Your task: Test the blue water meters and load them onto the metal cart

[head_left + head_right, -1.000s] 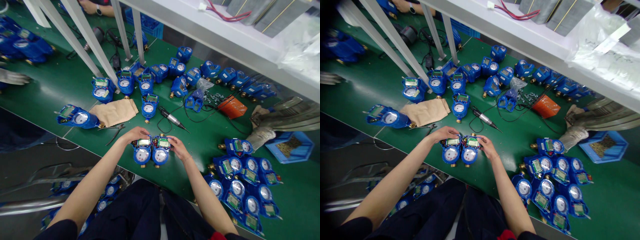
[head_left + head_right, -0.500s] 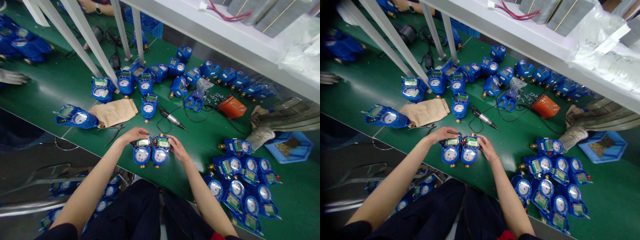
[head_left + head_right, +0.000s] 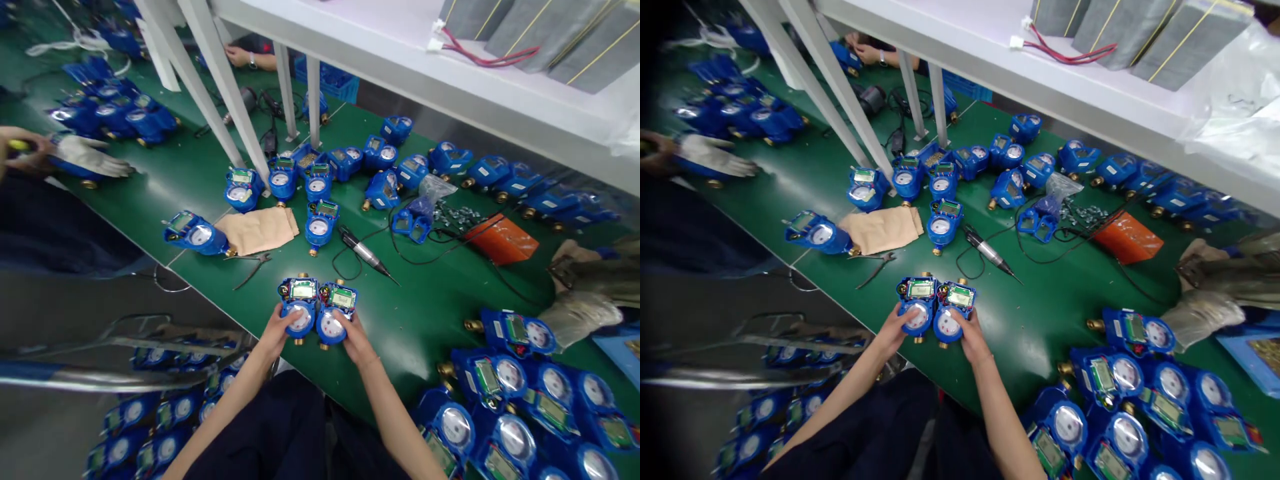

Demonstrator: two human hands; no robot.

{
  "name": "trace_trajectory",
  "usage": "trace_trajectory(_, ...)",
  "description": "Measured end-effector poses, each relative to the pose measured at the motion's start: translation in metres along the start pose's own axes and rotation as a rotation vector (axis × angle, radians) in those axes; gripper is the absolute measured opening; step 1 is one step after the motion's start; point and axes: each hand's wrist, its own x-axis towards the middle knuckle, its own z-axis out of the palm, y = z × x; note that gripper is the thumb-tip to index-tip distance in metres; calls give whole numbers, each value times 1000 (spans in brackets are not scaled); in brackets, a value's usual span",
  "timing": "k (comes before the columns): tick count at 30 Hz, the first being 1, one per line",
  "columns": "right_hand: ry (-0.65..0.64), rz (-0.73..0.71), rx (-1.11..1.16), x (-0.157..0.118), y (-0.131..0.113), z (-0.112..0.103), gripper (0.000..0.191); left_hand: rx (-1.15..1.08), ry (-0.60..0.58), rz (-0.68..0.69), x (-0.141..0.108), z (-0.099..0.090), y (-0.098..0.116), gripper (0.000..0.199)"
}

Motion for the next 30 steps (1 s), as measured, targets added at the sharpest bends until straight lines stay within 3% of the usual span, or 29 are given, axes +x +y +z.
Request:
trace_trajectory(4,-24,-21,-5,-12,4,-6,63,-135,77,78,-27,-3,-24,57)
trace_trajectory(11,-160,76,114,-98,12,-37,56,-481,203,185,-156,-17,-112,40)
trace_trajectory(16,-203,95,21,-129,10,-47,58,-529,238,263,-219,-11,-154,47)
trace_trajectory(22,-203,220,-196,-137,28,-41,55,-642,371,286,-269,-17,-203,47)
trace_trajectory(30,-374,264,-418,-159,81,-14,54,-862,661,273,-332,-64,-266,40)
